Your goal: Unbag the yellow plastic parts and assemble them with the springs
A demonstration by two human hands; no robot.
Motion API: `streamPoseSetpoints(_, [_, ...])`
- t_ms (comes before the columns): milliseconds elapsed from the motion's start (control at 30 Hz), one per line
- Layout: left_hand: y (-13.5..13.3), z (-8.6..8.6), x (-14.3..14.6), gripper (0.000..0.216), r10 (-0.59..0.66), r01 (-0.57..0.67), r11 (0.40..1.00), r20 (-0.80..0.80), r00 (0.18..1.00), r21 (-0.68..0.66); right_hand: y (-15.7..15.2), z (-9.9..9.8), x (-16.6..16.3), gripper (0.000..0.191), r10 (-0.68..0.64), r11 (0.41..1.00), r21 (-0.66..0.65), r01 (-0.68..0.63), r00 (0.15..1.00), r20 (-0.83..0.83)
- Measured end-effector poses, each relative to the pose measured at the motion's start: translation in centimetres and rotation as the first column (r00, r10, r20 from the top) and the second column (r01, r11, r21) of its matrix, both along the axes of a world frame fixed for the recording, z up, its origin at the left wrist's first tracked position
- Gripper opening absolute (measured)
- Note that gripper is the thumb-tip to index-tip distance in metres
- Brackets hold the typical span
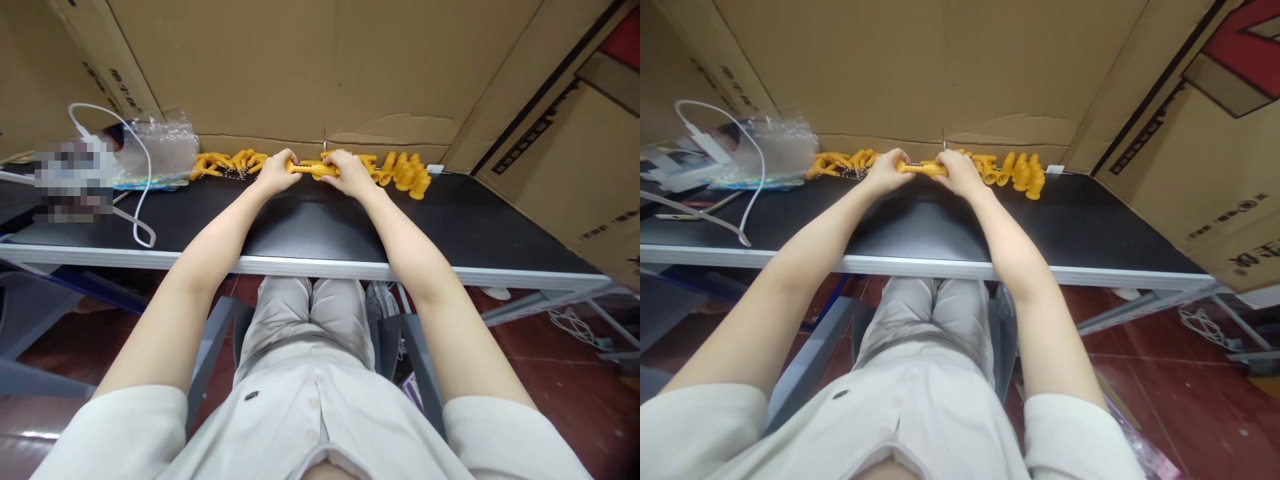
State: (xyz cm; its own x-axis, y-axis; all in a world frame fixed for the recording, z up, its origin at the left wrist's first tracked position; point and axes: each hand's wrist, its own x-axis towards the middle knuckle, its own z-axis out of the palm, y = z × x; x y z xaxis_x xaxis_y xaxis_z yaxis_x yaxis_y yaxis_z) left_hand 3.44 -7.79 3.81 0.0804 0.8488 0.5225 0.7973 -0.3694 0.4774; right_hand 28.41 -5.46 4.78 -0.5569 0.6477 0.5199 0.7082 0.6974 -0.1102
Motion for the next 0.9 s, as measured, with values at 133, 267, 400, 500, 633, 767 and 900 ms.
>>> streamPoseSetpoints(133, [-1.2,0.8,1.0,0.024,0.035,-0.038,0.996,-0.03,0.999,-0.079,-0.1,-0.1,-0.1,0.035,-0.021,1.0,0.008,0.02,0.997,0.071])
streamPoseSetpoints(267, [-1.8,1.3,1.4,0.026,0.039,-0.042,0.994,-0.03,0.999,-0.102,-0.4,0.0,-0.3,0.032,-0.032,0.999,0.005,0.032,0.996,0.083])
streamPoseSetpoints(400, [-1.5,1.0,1.2,0.032,0.046,-0.049,0.996,-0.044,0.998,-0.073,-1.0,0.8,-0.3,0.031,-0.044,0.999,0.002,0.044,0.996,0.084])
streamPoseSetpoints(500, [-1.1,0.5,0.8,0.039,0.035,-0.037,0.999,-0.079,0.996,-0.032,-1.5,1.2,-0.2,0.034,-0.022,0.999,-0.024,0.024,0.999,0.048])
streamPoseSetpoints(633, [-0.7,0.1,0.3,0.049,-0.009,0.015,0.998,-0.098,0.995,0.061,-1.8,1.7,-0.1,0.035,0.017,0.989,-0.147,-0.023,0.999,-0.042])
streamPoseSetpoints(767, [-0.9,0.2,0.3,0.057,-0.016,0.025,0.996,-0.117,0.993,0.083,-2.1,2.2,-0.1,0.031,0.018,0.958,-0.283,-0.056,0.991,-0.135])
streamPoseSetpoints(900, [-1.2,0.4,0.6,0.056,0.012,0.0,0.997,-0.144,0.99,0.082,-2.7,2.8,-0.1,0.028,0.002,0.92,-0.38,-0.099,0.969,-0.248])
